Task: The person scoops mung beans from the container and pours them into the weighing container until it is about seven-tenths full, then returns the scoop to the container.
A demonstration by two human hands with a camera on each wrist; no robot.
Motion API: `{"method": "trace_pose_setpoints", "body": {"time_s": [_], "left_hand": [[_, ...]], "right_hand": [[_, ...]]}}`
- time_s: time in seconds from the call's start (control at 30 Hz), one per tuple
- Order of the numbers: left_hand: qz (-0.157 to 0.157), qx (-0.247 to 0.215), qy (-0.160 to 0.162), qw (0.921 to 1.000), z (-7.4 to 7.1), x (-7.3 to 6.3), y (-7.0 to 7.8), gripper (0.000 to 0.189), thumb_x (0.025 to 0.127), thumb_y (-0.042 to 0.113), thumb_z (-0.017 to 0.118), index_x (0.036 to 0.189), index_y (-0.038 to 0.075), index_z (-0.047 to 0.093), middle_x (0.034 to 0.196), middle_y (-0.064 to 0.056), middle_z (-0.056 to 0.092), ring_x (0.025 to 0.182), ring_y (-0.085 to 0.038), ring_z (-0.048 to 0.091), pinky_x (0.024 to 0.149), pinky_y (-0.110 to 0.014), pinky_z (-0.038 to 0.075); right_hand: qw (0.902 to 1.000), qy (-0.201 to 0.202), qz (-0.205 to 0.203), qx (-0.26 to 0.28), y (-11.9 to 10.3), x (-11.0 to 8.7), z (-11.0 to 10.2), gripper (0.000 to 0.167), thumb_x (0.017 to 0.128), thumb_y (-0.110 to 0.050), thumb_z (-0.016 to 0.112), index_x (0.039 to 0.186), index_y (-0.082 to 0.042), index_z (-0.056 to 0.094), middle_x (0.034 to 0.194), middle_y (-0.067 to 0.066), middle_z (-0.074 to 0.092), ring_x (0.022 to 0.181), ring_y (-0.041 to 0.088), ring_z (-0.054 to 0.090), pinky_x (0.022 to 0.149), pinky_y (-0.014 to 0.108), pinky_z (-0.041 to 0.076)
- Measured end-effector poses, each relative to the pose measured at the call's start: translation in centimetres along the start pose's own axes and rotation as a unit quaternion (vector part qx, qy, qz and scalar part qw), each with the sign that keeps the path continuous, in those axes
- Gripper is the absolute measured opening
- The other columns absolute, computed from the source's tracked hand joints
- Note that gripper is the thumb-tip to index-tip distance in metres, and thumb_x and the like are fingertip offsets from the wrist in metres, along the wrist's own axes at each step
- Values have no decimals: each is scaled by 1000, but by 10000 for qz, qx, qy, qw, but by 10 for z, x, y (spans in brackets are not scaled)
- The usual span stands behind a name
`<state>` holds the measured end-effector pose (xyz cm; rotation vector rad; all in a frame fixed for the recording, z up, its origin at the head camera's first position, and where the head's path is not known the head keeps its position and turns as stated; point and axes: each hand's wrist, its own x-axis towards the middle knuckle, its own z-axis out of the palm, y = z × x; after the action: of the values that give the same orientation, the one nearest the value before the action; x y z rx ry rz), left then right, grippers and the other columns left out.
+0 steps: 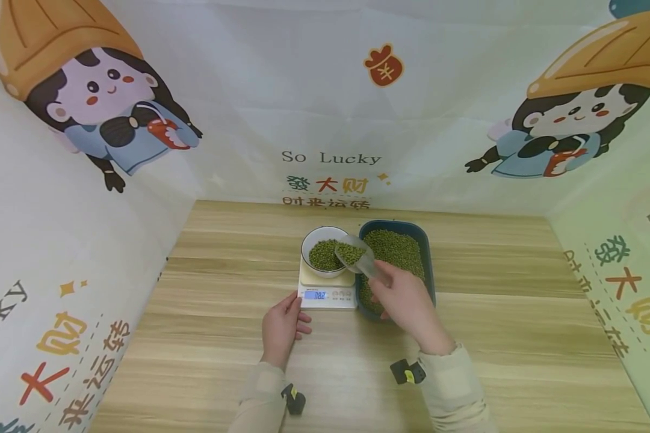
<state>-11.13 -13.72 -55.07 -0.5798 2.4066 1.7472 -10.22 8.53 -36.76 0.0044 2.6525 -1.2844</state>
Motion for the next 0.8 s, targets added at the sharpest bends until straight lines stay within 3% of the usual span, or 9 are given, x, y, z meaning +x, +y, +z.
{"method": "trace_pose_setpoints", "body": {"time_s": [0.8], "left_hand": [[6, -18, 24, 10000, 1, 2, -3, 38, 92, 34, 47, 126, 18, 51, 66, -3, 64, 47, -15, 61, 40, -29, 50]], "right_hand": [[9999, 28, 92, 86, -1, -2, 4, 46, 89, -26, 50, 132, -12, 43, 76, 4, 64, 40, 17, 53, 40, 28, 48]]}}
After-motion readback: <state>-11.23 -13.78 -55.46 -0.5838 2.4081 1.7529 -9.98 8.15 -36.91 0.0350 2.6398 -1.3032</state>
